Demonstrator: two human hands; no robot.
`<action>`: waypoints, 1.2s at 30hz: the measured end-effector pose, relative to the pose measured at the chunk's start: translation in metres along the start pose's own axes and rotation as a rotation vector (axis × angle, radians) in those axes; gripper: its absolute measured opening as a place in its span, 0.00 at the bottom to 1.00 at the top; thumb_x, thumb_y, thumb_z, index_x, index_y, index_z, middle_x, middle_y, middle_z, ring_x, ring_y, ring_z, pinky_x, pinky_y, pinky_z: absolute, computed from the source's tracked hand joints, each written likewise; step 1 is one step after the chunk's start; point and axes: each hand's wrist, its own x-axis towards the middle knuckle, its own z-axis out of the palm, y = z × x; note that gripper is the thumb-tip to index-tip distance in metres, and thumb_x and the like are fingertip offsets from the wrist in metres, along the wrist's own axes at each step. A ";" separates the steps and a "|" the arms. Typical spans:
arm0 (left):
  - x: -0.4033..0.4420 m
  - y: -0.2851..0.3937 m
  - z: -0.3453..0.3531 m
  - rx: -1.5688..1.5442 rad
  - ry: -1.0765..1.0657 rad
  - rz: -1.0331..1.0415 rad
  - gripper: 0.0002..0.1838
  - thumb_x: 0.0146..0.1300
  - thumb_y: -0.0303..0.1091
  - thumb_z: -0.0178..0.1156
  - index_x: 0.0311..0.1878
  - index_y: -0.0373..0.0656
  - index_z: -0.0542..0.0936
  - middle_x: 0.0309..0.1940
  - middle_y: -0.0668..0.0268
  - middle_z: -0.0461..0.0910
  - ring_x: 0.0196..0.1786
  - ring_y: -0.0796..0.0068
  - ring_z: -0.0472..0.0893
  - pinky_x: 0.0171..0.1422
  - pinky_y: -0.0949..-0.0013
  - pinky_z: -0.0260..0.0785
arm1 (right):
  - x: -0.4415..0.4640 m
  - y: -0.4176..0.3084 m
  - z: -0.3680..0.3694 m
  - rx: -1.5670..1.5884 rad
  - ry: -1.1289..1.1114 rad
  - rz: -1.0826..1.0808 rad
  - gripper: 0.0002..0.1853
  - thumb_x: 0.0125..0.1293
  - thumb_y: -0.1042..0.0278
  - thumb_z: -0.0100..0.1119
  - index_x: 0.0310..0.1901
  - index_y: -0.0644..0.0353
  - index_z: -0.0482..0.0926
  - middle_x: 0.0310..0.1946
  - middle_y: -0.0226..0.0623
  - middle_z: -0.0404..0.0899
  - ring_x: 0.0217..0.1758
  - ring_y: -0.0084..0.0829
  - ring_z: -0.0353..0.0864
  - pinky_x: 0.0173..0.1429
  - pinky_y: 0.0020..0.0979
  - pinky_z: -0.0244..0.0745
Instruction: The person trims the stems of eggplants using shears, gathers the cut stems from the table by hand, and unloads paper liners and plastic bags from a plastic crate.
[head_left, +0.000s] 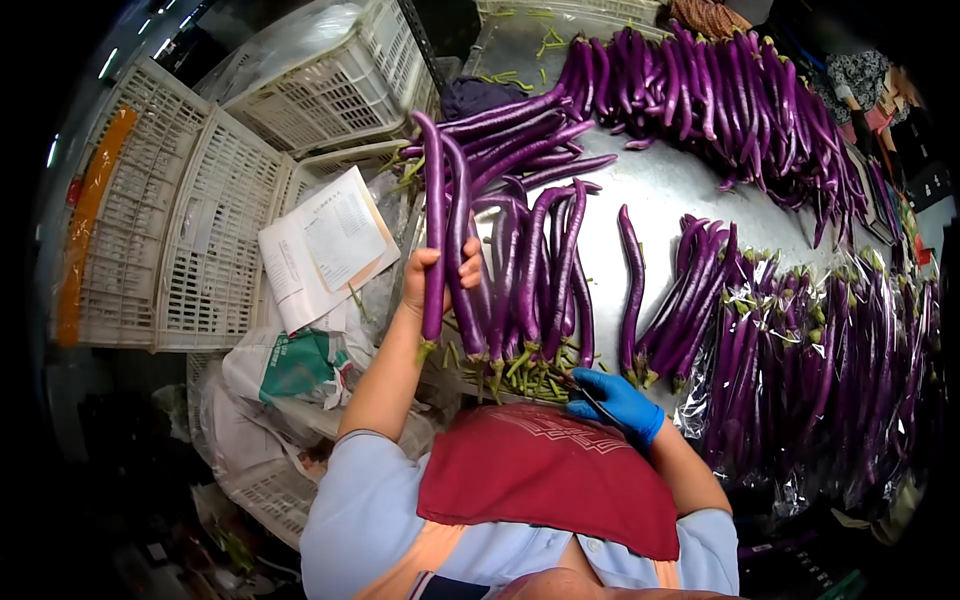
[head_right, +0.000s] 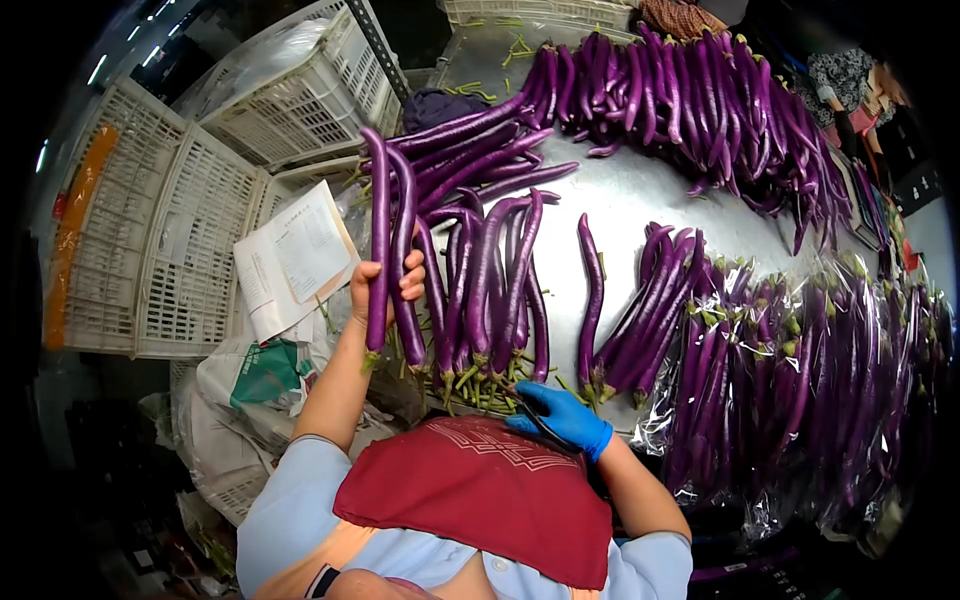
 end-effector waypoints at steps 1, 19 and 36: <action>0.005 0.000 0.003 0.009 -0.001 -0.011 0.40 0.47 0.32 0.55 0.66 0.38 0.51 0.35 0.60 0.66 0.30 0.73 0.69 0.33 0.71 0.67 | 0.003 -0.012 -0.005 -0.130 -0.043 -0.056 0.35 0.55 0.52 0.65 0.58 0.65 0.66 0.46 0.47 0.75 0.49 0.37 0.75 0.54 0.30 0.68; 0.055 -0.076 0.052 0.764 0.283 0.009 0.26 0.49 0.25 0.53 0.55 0.42 0.62 0.30 0.67 0.69 0.27 0.78 0.72 0.32 0.73 0.70 | -0.001 -0.031 -0.021 -0.562 0.038 -0.032 0.18 0.59 0.52 0.57 0.42 0.59 0.76 0.25 0.51 0.76 0.29 0.52 0.76 0.35 0.42 0.71; 0.105 -0.117 0.087 2.040 -0.133 0.622 0.41 0.40 0.25 0.59 0.63 0.43 0.58 0.39 0.54 0.72 0.42 0.52 0.72 0.46 0.55 0.65 | -0.041 -0.005 -0.021 -0.239 0.060 -0.024 0.33 0.57 0.44 0.58 0.55 0.65 0.70 0.48 0.49 0.75 0.51 0.42 0.76 0.55 0.34 0.69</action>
